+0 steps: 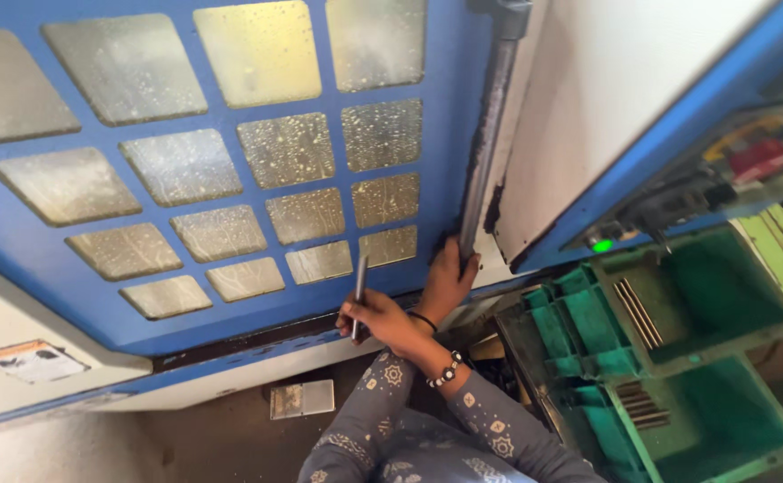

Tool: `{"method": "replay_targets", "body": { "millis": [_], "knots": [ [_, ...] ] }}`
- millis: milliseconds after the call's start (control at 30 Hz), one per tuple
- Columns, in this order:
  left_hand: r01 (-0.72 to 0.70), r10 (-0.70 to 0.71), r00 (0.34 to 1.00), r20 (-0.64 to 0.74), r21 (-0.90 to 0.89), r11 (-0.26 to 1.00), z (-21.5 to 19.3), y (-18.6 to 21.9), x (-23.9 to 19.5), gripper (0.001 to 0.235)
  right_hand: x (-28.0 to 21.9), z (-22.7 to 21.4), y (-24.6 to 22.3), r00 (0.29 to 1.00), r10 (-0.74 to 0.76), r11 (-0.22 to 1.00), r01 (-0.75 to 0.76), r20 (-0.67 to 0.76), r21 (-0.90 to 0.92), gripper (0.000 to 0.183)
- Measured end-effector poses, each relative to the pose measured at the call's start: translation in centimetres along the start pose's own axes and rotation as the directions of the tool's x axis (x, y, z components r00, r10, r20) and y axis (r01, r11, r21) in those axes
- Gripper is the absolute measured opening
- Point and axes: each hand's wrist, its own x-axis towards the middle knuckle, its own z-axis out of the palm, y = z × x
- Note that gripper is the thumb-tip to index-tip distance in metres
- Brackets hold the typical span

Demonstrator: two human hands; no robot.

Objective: The person operates a metal processing machine by opening the door, inserting a metal rod into the machine, and closing the door. They repeat this process multiple times, retrieving processed rods and placing them into a green bin.

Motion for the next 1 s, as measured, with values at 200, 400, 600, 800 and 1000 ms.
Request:
{"method": "replay_targets", "body": {
  "millis": [200,400,600,800,1000],
  "knots": [
    [0.03,-0.03,0.999,-0.039,0.014,0.999,0.3,1.0,-0.4,0.051,-2.0,-0.3,1.0,0.993,-0.118,0.981,0.121,0.029,-0.15,0.021],
    [0.032,-0.029,0.998,-0.061,0.05,0.998,0.1,1.2,-0.4,0.05,-2.2,-0.8,0.4,0.999,-0.026,0.999,0.028,0.048,-0.04,0.021],
    [0.017,-0.005,0.985,-0.172,0.069,0.997,1.3,2.0,-0.2,0.043,-2.9,-2.8,0.1,0.996,0.056,0.998,-0.053,0.076,-0.044,0.021],
    [0.069,-0.029,0.955,-0.295,0.124,0.99,2.6,2.2,-0.2,0.04,-3.6,-5.5,0.3,0.992,0.053,0.997,-0.059,0.117,0.041,0.022],
    [0.1,-0.055,0.941,-0.334,0.119,0.988,3.3,1.9,-0.1,0.041,-3.8,-6.3,0.9,0.957,0.125,0.992,-0.128,0.263,-0.006,0.024]
  ]
}}
